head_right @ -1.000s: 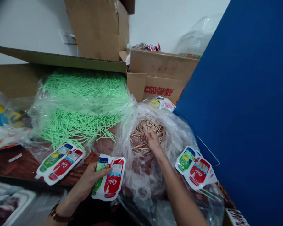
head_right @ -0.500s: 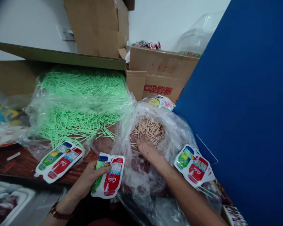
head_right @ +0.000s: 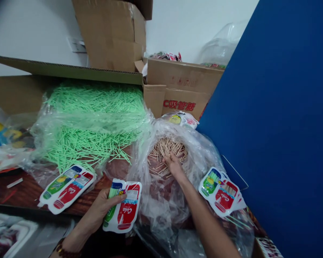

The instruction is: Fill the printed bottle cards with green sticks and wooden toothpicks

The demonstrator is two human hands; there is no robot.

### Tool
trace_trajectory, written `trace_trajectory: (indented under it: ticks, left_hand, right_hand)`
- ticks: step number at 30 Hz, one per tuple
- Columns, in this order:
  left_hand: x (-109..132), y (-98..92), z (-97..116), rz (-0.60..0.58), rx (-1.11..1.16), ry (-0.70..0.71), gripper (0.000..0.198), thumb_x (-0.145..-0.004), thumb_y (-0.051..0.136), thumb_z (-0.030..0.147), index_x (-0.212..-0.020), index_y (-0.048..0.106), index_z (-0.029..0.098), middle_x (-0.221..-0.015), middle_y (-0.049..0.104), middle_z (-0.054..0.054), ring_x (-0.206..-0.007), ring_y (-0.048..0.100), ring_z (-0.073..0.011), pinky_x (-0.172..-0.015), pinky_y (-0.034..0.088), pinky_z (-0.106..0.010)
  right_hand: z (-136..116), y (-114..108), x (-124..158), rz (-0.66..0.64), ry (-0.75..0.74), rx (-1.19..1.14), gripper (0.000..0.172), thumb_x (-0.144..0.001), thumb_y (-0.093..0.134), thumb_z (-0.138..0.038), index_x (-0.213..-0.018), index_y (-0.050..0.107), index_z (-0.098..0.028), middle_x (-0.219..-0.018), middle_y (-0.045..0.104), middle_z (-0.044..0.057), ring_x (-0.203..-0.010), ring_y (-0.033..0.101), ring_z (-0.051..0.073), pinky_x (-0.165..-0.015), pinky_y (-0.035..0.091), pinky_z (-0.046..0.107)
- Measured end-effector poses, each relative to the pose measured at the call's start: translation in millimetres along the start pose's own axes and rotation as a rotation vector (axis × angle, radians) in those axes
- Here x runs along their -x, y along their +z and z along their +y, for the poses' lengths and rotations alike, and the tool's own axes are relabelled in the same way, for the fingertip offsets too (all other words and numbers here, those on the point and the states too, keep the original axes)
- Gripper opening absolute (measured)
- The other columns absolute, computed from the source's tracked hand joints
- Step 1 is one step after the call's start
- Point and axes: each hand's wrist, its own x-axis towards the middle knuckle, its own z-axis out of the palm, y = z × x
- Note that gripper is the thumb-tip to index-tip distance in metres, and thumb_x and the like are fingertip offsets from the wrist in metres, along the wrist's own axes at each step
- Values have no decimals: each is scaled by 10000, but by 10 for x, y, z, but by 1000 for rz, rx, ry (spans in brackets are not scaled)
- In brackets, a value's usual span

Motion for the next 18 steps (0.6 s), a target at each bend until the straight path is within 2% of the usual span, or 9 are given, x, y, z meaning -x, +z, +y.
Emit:
trace_trajectory:
  ticks: [3,7,9,13,18]
  left_hand:
    - [-3,11,8,13,0,-12,213,-682,781,302,-756,702,118,-706,749,-70,-566,664,-165,-551,503,-240]
    - [-10,9,-12,22,9,-12,212,-685,779,303,-769,700,124,-712,753,-72,-578,669,-169,-568,511,-250]
    - [-10,10,-23,26,16,-13,216,-683,779,306,-776,698,127,-721,756,-68,-586,674,-174,-574,516,-255]
    - [2,5,-30,26,16,-16,244,-667,790,312,-788,703,119,-729,755,-75,-595,677,-180,-583,524,-260]
    - [8,-18,-36,20,30,-14,234,-686,778,309,-791,703,114,-730,756,-80,-587,674,-177,-577,522,-259]
  right_hand:
    - [-17,142,-23,-6,29,-112,358,-735,574,-573,-772,585,-217,-573,577,-4,-559,536,187,-589,437,326]
    - [-75,290,53,-11,16,-178,350,-760,564,-556,-845,615,-221,-689,657,22,-655,586,198,-697,465,345]
    - [-79,341,126,-18,3,-162,306,-760,591,-515,-820,640,-219,-746,672,19,-720,584,196,-756,452,338]
    - [-46,392,238,-35,-9,-89,249,-766,620,-444,-744,680,-203,-761,661,1,-751,553,183,-787,413,310]
    - [-42,385,251,-15,-22,-72,281,-833,546,-439,-775,683,-201,-829,678,9,-812,561,182,-830,395,305]
